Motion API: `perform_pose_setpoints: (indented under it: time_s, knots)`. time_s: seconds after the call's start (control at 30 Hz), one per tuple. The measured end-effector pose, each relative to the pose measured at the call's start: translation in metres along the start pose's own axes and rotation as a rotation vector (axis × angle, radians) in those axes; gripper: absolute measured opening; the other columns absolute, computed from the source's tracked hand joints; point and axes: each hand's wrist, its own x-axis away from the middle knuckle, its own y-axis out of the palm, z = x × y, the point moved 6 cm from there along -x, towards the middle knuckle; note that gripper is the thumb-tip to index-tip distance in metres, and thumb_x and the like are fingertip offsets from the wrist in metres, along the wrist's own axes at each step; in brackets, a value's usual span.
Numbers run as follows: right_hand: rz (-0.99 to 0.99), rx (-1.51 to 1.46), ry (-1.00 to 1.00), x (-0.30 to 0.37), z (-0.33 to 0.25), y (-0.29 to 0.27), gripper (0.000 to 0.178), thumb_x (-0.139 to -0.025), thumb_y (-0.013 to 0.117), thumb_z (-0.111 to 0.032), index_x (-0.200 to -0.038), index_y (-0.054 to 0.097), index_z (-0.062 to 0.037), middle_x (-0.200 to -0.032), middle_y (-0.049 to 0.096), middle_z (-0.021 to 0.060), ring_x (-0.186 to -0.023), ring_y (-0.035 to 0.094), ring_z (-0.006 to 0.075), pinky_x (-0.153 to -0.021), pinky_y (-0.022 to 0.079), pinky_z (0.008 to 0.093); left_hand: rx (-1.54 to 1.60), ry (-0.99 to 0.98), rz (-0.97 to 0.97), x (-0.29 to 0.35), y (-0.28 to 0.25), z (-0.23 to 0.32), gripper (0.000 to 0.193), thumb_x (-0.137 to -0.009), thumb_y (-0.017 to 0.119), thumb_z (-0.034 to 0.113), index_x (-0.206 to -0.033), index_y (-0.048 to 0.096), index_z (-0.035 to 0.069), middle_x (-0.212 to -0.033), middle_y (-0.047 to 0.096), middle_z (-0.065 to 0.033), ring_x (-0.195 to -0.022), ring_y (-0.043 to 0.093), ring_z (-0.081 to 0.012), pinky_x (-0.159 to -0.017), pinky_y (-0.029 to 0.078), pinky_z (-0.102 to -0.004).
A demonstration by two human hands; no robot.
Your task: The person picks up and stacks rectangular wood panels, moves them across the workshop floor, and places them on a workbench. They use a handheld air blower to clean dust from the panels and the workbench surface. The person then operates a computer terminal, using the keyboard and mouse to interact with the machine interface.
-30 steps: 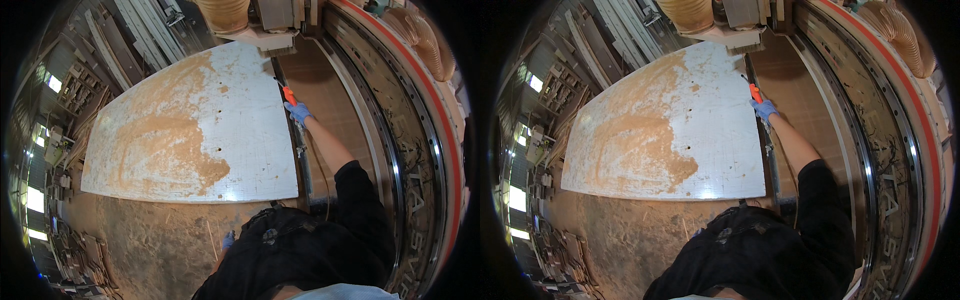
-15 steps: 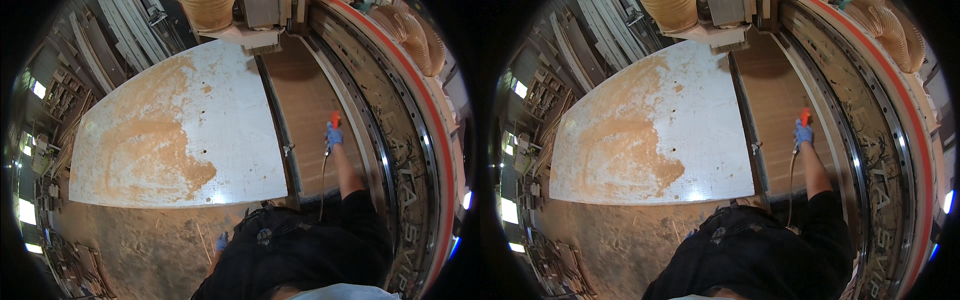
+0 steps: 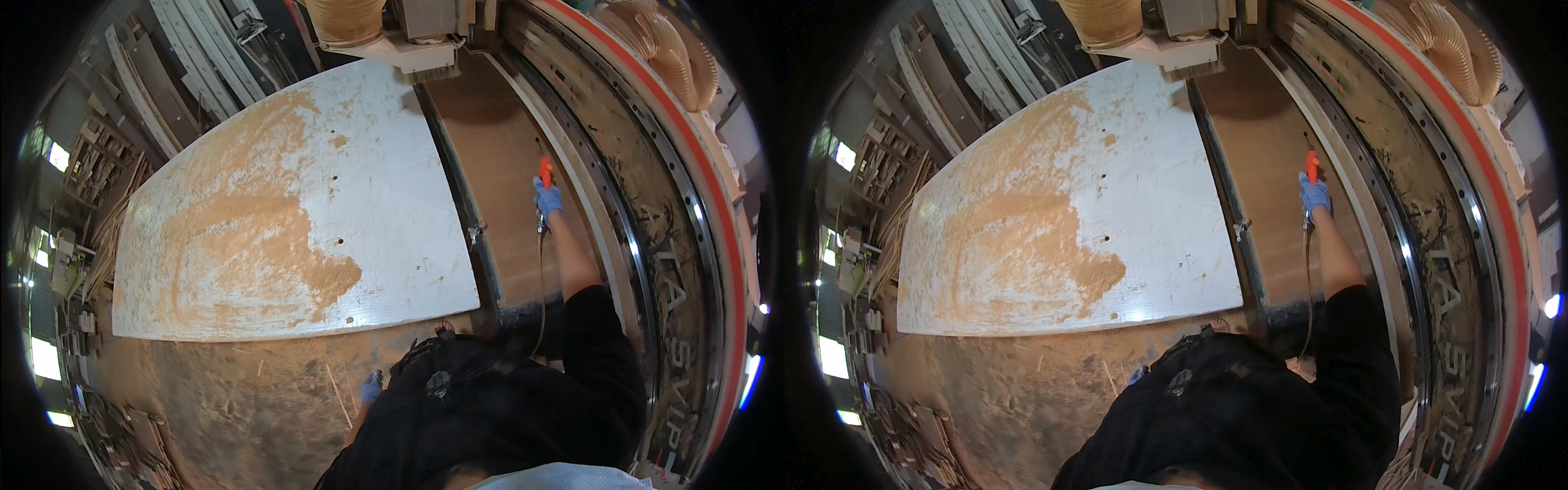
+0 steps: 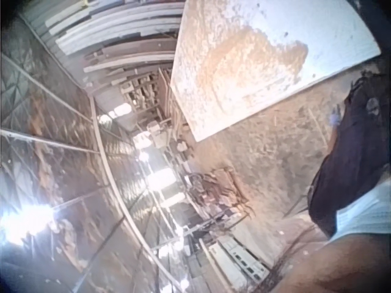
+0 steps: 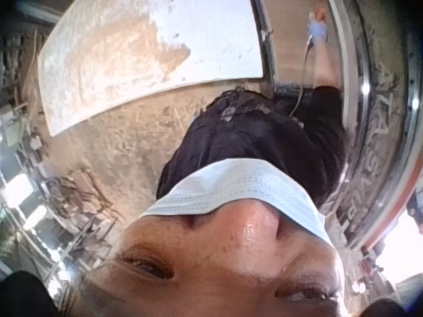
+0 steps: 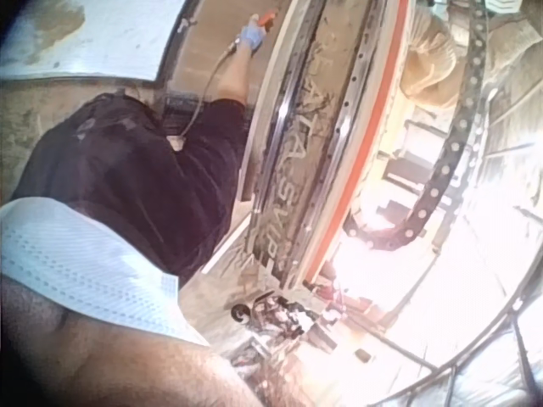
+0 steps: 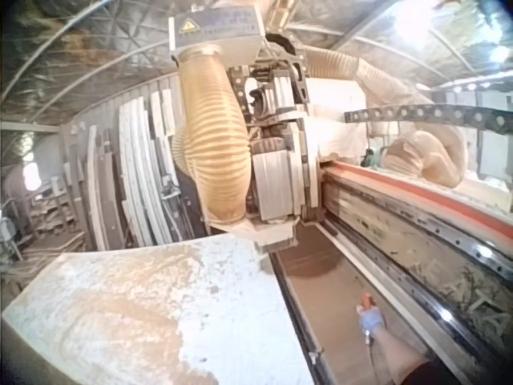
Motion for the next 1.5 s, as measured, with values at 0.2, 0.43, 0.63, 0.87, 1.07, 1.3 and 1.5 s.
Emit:
perform_pose_setpoints:
  time_s: [0.2,0.43,0.63,0.87,1.07,1.3,1.5]
  knots:
    - [-0.052,0.034,-0.022,0.051,0.004,0.014,0.029,-0.084,0.064,-0.041,-0.085,0.054,-0.0142,-0.054,0.047,-0.0008,-0.037,0.041,0.0121,-0.034,0.033,0.0291,0.093,-0.001,-0.014,-0.014,-0.026,-0.016,0.037,-0.093,0.054,0.037,-0.113,0.062,0.007,-0.085,0.065,-0.0015,-0.06,0.05,-0.0103,-0.054,0.041,-0.028]
    - [-0.206,-0.062,-0.201,0.222,0.037,-0.076,0.031,-0.088,0.061,-0.035,-0.102,0.057,-0.0077,-0.071,0.056,-0.0021,-0.055,0.051,0.0086,-0.05,0.042,0.0233,-0.209,0.104,-0.368,0.011,-0.039,0.095,0.032,-0.095,0.05,0.031,-0.109,0.063,0.005,-0.087,0.062,-0.0016,-0.066,0.049,-0.0092,-0.055,0.042,-0.027]
    - [-0.469,0.351,-0.029,0.457,0.036,-0.115,0.041,-0.08,0.066,-0.028,-0.11,0.055,-0.002,-0.095,0.064,0.0046,-0.076,0.061,0.0155,-0.068,0.049,0.0283,-0.463,0.146,-0.491,0.041,-0.034,0.166,0.041,-0.092,0.057,0.035,-0.117,0.061,0.003,-0.104,0.062,-0.0018,-0.089,0.051,-0.0099,-0.08,0.042,-0.0234]
    - [-0.596,1.033,0.56,0.604,0.107,-0.19,0.04,-0.067,0.079,-0.034,-0.092,0.067,-0.0049,-0.088,0.066,0.0166,-0.084,0.065,0.0264,-0.077,0.051,0.035,-0.635,0.242,-0.801,0.073,0.019,0.158,0.033,-0.09,0.06,0.028,-0.113,0.062,0.004,-0.104,0.061,-0.0014,-0.097,0.053,-0.0113,-0.09,0.04,-0.0247]
    - [-0.635,0.846,0.532,0.628,0.108,-0.21,0.038,-0.066,0.076,-0.036,-0.088,0.069,-0.0065,-0.079,0.066,0.0167,-0.078,0.065,0.0286,-0.073,0.051,0.0351,-0.791,0.296,-1.026,0.119,0.071,0.137,0.034,-0.092,0.057,0.03,-0.116,0.061,0.005,-0.113,0.062,-0.004,-0.107,0.054,-0.0123,-0.092,0.041,-0.0266]
    - [-0.725,1.084,0.733,0.65,0.194,-0.339,0.029,-0.065,0.072,-0.03,-0.083,0.069,-0.0075,-0.073,0.067,0.0116,-0.068,0.065,0.0278,-0.063,0.051,0.0354,-0.844,0.366,-1.172,0.195,0.143,0.099,0.038,-0.091,0.058,0.033,-0.115,0.061,0.003,-0.115,0.061,-0.0059,-0.106,0.052,-0.0122,-0.093,0.04,-0.0258]
    - [-0.685,1.395,0.797,0.665,0.258,-0.453,0.029,-0.063,0.073,-0.031,-0.08,0.07,-0.0078,-0.07,0.067,0.0108,-0.063,0.064,0.0228,-0.059,0.05,0.0343,-0.836,0.343,-1.108,0.224,0.188,0.016,0.032,-0.092,0.058,0.027,-0.114,0.062,0.003,-0.108,0.062,-0.0042,-0.099,0.054,-0.012,-0.091,0.041,-0.0261]
